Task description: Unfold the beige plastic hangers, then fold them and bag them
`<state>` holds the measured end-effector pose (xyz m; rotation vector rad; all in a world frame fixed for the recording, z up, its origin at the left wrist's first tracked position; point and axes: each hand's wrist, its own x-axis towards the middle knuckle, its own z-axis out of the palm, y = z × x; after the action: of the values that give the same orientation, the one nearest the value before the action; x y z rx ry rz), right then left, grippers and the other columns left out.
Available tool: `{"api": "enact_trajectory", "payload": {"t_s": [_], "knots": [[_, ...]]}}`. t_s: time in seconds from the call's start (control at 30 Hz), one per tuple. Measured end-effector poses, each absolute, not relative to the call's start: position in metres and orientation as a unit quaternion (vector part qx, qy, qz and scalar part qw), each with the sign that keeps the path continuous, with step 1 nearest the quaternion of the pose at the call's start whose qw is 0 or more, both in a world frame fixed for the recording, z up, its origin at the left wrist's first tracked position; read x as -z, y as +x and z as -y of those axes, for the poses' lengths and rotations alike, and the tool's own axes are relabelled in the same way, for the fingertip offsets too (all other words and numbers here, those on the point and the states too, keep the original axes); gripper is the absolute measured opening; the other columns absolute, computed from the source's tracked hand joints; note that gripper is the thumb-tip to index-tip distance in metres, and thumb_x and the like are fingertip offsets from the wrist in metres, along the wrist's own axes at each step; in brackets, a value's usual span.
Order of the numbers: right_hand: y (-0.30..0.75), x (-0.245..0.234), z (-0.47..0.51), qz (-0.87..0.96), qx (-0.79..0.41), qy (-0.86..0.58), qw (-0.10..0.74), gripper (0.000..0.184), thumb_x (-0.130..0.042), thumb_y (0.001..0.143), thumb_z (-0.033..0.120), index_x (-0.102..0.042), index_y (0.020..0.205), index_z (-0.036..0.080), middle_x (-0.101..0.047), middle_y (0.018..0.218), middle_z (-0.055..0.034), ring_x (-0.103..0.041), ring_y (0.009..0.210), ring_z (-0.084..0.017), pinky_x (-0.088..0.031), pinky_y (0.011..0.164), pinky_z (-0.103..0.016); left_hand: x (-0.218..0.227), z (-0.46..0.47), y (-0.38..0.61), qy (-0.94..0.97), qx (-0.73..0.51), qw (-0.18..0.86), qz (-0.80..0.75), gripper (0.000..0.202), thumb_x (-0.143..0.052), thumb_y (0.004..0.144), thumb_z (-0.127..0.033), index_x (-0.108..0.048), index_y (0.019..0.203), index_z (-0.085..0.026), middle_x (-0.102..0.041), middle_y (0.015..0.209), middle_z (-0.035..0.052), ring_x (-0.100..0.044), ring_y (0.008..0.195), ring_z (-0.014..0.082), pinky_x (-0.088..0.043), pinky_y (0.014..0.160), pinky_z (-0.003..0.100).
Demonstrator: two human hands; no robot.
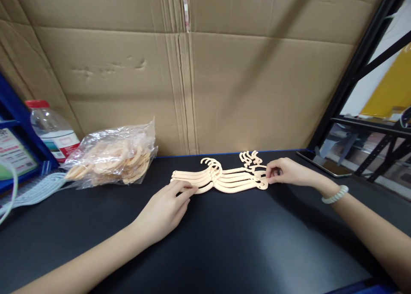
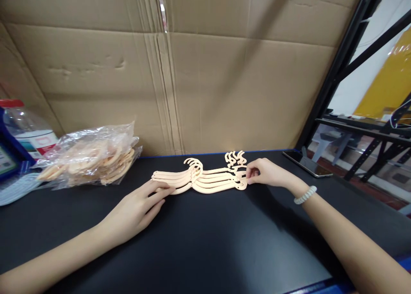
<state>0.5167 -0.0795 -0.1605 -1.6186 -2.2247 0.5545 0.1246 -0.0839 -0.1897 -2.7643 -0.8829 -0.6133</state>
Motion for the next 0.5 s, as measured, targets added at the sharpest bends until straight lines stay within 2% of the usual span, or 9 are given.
{"api": "enact_trajectory", "payload": {"t_s": [0.23, 0.4, 0.5], "knots": [[0.5147, 0.1597, 0.0813, 0.782, -0.186, -0.570, 0.168, 0.017, -0.066, 0.073, 0.033, -0.064, 0.072, 0.016, -0.065, 0.067, -0.0049, -0.058, 0.062, -0.017, -0.044, 0.057, -0.027, 0.1899, 0.0840, 0.1250, -0.925, 0.195, 0.096, 0.312, 0.036, -0.039, 0.092, -0.012, -0.061, 0.120, -0.016, -0.058, 0.112, 0.0142, -0.059, 0.102, 0.0287, -0.052, 0.085, 0.047], [0.5119, 0.1575, 0.0842, 0.789, -0.172, -0.568, 0.157, 0.022, -0.064, 0.075, 0.038, -0.064, 0.073, 0.016, -0.063, 0.067, -0.0041, -0.056, 0.060, -0.016, -0.043, 0.056, -0.026, 0.1876, 0.0845, 0.1267, -0.923, 0.197, 0.088, 0.319, 0.036, -0.039, 0.091, -0.011, -0.061, 0.120, -0.016, -0.057, 0.112, 0.0137, -0.058, 0.103, 0.0280, -0.051, 0.086, 0.046], [0.5104, 0.1564, 0.0857, 0.794, -0.175, -0.560, 0.157, 0.018, -0.061, 0.076, 0.034, -0.063, 0.074, 0.016, -0.061, 0.066, -0.0032, -0.055, 0.060, -0.015, -0.043, 0.056, -0.026, 0.1898, 0.0851, 0.1260, -0.920, 0.204, 0.090, 0.321, 0.036, -0.040, 0.091, -0.011, -0.061, 0.119, -0.018, -0.057, 0.114, 0.0134, -0.057, 0.105, 0.0284, -0.050, 0.086, 0.046]]}}
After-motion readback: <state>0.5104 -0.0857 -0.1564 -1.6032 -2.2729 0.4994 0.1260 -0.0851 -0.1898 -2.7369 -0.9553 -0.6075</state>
